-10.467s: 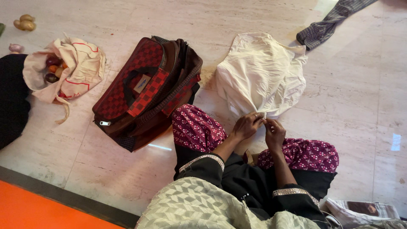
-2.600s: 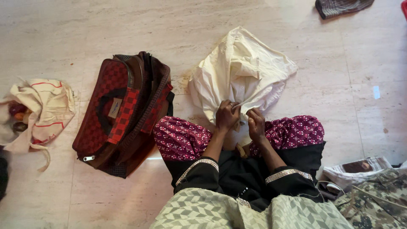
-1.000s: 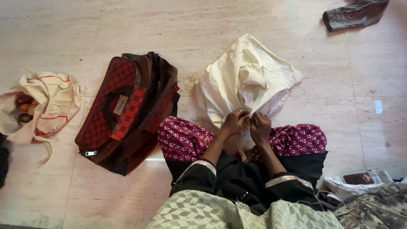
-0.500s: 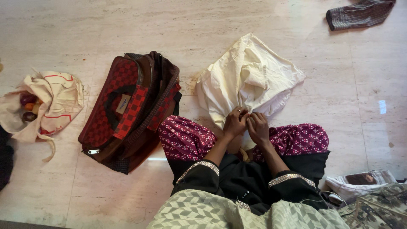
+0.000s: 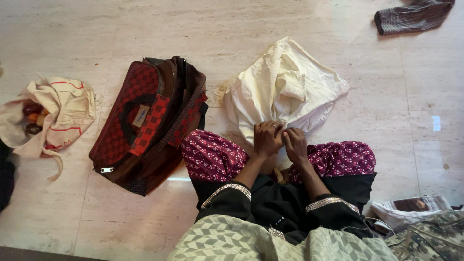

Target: The person unfolds and then smooths a white garment on the floor by hand.

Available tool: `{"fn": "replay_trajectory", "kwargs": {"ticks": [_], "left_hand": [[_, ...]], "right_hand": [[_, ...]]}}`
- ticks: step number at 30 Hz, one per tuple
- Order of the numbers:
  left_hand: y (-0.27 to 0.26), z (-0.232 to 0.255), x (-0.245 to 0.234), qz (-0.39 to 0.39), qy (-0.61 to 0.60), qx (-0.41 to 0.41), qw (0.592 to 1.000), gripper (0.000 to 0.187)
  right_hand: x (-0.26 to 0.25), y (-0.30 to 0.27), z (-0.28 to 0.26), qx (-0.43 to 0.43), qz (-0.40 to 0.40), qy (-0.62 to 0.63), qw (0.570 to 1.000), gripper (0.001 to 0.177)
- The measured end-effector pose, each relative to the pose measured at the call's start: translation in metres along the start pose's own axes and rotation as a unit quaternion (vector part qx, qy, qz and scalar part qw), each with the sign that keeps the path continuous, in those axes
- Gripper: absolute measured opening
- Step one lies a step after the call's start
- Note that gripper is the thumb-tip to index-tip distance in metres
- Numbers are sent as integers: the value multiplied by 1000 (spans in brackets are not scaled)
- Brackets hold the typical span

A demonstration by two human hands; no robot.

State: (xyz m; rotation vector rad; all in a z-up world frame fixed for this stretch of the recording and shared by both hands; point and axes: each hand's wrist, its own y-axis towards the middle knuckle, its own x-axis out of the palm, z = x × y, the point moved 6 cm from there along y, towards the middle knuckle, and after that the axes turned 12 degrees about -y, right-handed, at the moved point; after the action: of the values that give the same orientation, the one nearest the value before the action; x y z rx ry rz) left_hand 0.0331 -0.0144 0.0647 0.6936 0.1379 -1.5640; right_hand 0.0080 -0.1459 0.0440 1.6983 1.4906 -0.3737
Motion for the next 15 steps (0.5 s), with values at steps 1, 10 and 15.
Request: {"fn": "replay_trajectory", "kwargs": {"ticks": [1, 10, 15], "left_hand": [[0, -6, 2, 3, -9, -14, 1000, 17], [-11, -106, 71, -3, -271, -110, 956, 24], [-17, -150, 88, 62, -518, -250, 816, 22]], "right_hand": [[0, 0, 0, 0, -1, 1, 1000, 17], [11, -3, 18, 48, -14, 84, 995, 23], [25, -6, 50, 124, 24, 106, 986, 33]]}}
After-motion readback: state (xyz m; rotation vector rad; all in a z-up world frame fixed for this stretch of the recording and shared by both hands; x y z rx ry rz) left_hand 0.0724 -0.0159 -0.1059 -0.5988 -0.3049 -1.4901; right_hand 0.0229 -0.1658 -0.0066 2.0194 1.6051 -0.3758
